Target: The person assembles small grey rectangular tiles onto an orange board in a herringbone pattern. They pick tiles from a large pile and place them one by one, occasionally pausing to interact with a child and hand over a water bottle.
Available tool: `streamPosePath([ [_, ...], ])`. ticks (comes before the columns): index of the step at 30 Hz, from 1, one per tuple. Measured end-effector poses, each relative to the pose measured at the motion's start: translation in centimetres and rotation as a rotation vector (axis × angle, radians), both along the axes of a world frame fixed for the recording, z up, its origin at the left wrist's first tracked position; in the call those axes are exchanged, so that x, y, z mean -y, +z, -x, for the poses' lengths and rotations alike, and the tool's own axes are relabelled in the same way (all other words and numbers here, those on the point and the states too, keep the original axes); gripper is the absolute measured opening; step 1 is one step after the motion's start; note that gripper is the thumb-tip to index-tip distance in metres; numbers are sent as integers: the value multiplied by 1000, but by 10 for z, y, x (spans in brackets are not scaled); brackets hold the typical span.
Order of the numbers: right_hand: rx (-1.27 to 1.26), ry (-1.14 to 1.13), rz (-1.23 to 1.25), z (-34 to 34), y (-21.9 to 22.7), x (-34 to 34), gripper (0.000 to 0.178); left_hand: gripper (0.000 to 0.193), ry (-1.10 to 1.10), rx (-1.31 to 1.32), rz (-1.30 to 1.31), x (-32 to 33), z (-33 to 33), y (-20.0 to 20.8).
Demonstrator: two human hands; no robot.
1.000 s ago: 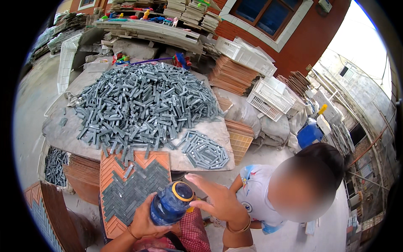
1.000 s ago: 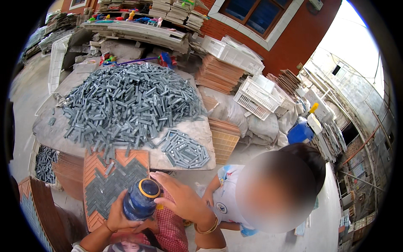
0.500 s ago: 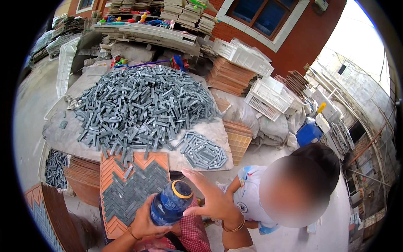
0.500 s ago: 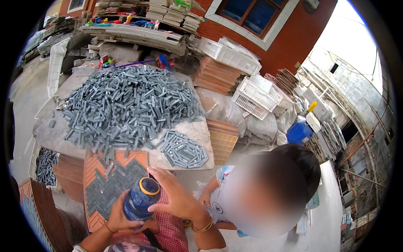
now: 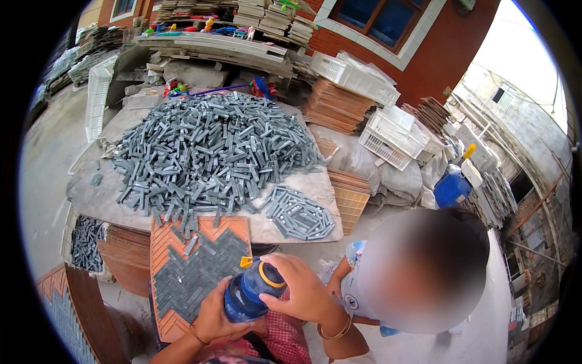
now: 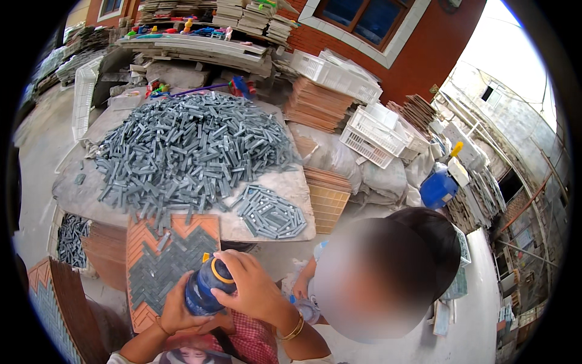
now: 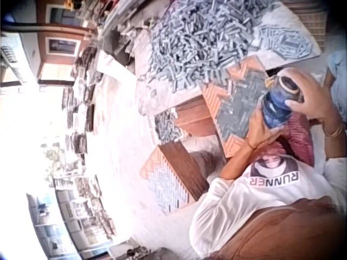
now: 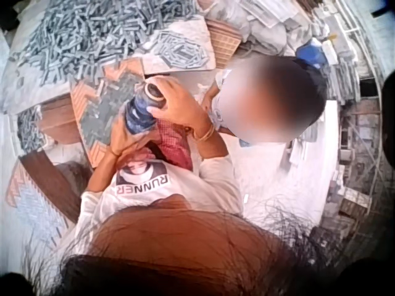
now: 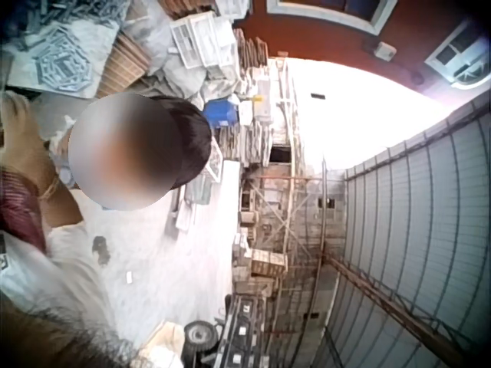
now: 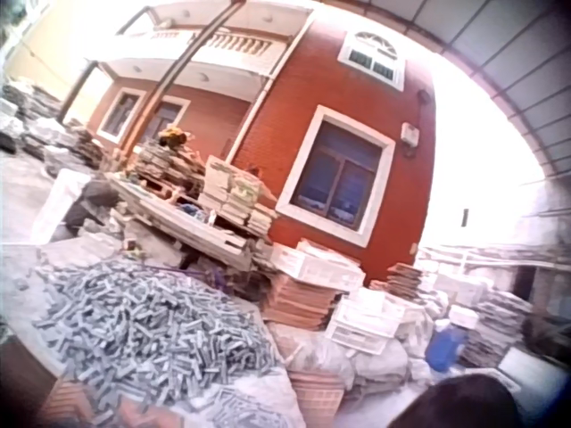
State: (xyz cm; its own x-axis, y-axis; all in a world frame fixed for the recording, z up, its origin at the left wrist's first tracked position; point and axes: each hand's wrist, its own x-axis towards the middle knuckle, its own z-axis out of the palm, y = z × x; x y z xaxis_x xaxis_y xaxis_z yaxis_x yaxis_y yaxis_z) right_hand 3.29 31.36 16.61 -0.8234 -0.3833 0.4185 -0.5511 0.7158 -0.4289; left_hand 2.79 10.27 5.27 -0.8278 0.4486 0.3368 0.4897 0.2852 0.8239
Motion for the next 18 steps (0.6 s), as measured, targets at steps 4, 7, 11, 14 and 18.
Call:
streamPosePath([
  [4,78,-86,45,-5,17,-1,75,99,12,44,15,-2,0,0],
  [7,174,-275,-3,-15,20,10,76,98,12,15,38,-2,0,-2],
  [11,218,-295,-21,-12,10,16,78,96,1,-1,24,-2,0,0],
  [14,231,-204,117,-8,9,9,74,94,-51,70,-16,-4,1,18],
  [18,176,-148,209,-13,30,-4,68,90,-145,179,-14,0,4,23],
])
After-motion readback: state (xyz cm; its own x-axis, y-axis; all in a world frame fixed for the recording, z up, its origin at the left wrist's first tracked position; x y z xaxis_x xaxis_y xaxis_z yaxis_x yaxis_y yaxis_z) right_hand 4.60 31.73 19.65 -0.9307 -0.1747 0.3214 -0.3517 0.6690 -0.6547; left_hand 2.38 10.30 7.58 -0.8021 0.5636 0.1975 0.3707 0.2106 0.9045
